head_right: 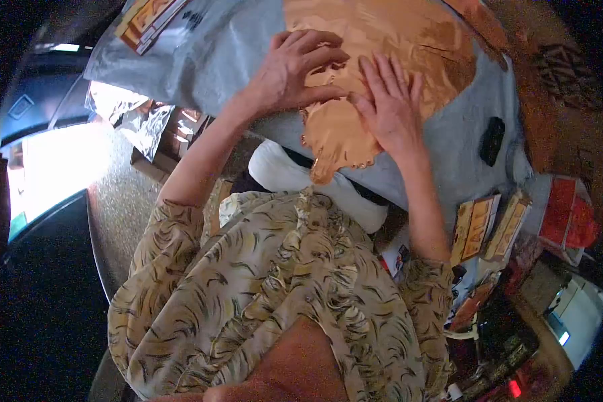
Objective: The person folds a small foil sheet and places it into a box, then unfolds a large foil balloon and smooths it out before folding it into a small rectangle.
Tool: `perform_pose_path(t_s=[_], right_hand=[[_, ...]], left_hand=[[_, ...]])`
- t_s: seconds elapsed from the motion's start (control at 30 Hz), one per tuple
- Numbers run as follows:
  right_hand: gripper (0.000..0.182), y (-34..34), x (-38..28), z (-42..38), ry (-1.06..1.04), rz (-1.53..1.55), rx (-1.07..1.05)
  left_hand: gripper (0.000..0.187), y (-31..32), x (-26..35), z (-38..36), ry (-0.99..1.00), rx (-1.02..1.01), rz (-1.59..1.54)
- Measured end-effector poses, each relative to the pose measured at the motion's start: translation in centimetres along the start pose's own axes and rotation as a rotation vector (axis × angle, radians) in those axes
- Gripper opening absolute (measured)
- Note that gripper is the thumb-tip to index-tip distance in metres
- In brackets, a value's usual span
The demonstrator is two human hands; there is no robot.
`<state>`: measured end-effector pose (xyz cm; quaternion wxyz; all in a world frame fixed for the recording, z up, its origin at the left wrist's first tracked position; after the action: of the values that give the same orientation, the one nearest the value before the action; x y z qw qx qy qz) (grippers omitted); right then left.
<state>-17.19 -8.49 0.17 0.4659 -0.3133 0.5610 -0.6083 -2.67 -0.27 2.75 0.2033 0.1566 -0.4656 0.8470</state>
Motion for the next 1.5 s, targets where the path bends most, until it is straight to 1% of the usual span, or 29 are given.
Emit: perform_pose_path(t_s=[0.4, 0.57, 0.7, 0.77, 0.9, 0.97, 1.13, 1.2, 1.33, 1.4, 1.43, 1.5], right_hand=[[0.063, 0.1, 1.1, 0.7, 0.025, -0.002, -0.024], [0.061, 0.3, 1.6, 0.5, 0.038, 0.012, -0.012], [0.061, 0.1, 1.5, 0.6, 0.051, 0.017, -0.02], [0.061, 0.2, 1.3, 0.7, 0.04, 0.006, -0.013], [0.061, 0.2, 1.4, 0.6, 0.067, -0.002, 0.012], [0.061, 0.3, 1.4, 0.5, 0.087, 0.05, -0.005], [0.062, 0.1, 1.1, 0.5, 0.08, 0.04, -0.003], [0.062, 0.0, 1.1, 0.5, 0.086, 0.047, 0.002], [0.062, 0.0, 1.1, 0.4, 0.1, 0.047, -0.006], [0.062, 0.0, 1.1, 0.4, 0.096, 0.053, 0.008], [0.063, 0.0, 1.2, 0.4, 0.094, 0.06, 0.009], [0.063, -0.2, 1.1, 0.4, 0.102, 0.063, 0.021]], left_hand=[[0.059, 0.6, -0.3, -0.3, 0.023, 0.013, 0.018], [0.056, 0.2, -0.5, -0.4, 0.022, 0.067, 0.005], [0.053, 0.2, -0.3, -0.3, 0.029, 0.065, 0.003], [0.052, 0.2, -0.3, -0.2, 0.005, 0.026, 0.009], [0.052, -0.3, 0.1, 0.1, 0.031, 0.045, -0.001], [0.051, -0.3, -0.1, 0.1, -0.009, 0.026, -0.008], [0.049, -0.6, 0.3, 0.3, 0.001, 0.018, -0.014], [0.048, -0.4, 0.3, 0.4, -0.019, -0.02, -0.038], [0.049, 0.2, -0.1, 0.2, -0.037, -0.027, -0.049], [0.046, -2.4, -1.6, -0.1, -0.169, 0.24, 0.003], [0.046, -2.9, -1.4, -0.1, -0.155, 0.239, 0.005], [0.044, -4.8, -2.5, -1.1, -0.394, 0.298, 0.171]])
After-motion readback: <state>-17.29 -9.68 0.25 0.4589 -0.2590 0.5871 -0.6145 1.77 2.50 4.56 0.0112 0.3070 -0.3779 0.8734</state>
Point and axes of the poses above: each hand's wrist, its own z-axis towards the middle knuckle, its own y-axis out of the palm, x = y × z, the point moved 10 cm from there along z, towards the middle knuckle
